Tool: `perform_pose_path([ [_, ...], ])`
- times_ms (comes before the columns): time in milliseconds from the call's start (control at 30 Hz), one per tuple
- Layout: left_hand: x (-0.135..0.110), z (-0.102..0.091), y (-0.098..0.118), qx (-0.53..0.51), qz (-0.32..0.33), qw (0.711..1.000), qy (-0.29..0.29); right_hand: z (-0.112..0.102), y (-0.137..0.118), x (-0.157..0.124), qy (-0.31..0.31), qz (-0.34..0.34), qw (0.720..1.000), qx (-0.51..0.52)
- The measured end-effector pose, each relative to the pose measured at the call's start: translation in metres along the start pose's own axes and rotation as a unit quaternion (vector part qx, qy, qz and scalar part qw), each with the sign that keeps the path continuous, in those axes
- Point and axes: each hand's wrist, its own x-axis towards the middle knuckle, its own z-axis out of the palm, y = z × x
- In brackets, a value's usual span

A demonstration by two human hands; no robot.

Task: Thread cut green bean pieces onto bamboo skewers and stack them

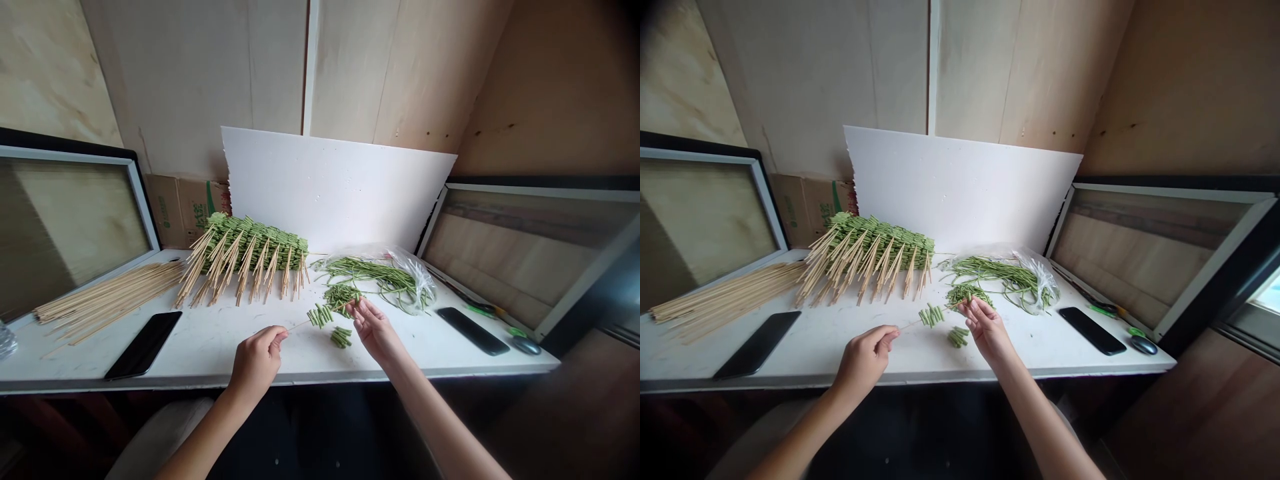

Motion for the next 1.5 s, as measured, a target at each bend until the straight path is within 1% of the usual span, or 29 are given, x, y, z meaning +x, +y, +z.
perform_pose_path([
  [167,-0.0009,-0.0005,-0.0009,0.005,0.008,1.0,0.004,0.0006,-0.0018,0.0007,-0.005,-0.003,1.0,-0.004],
  [367,-0.0025,-0.0004,-0.003,0.001,0.02,1.0,0.005,0.0004,-0.005,0.0028,0.033,-0.044,0.997,-0.05],
  [633,-0.0036,0.0042,-0.0085,0.01,0.037,0.999,0.021,-0.0016,-0.0043,0.0002,0.013,-0.079,0.989,-0.121],
  [733,-0.0043,0.0052,-0.0082,0.001,0.042,0.999,0.022,-0.0001,-0.005,0.0004,0.016,-0.069,0.992,-0.106],
  [867,-0.0054,0.0055,-0.0071,-0.015,0.055,0.998,0.018,0.0003,-0.0043,0.0029,0.035,-0.028,0.998,-0.051],
  [1000,-0.0056,0.0048,-0.0073,-0.016,0.064,0.998,0.026,-0.0017,-0.0014,0.0034,0.016,-0.009,0.999,-0.04],
  [1100,-0.0052,0.0042,-0.0068,-0.013,0.068,0.997,0.03,-0.0023,-0.0006,0.0027,0.009,-0.01,0.999,-0.046],
  [1333,-0.005,0.0026,-0.0041,0.005,0.1,0.994,0.049,0.0006,-0.0033,0.0027,0.025,-0.041,0.995,-0.089],
  [1500,-0.005,0.0019,-0.0049,0.011,0.101,0.993,0.056,0.0042,-0.0008,-0.0007,0.006,-0.045,0.995,-0.094],
])
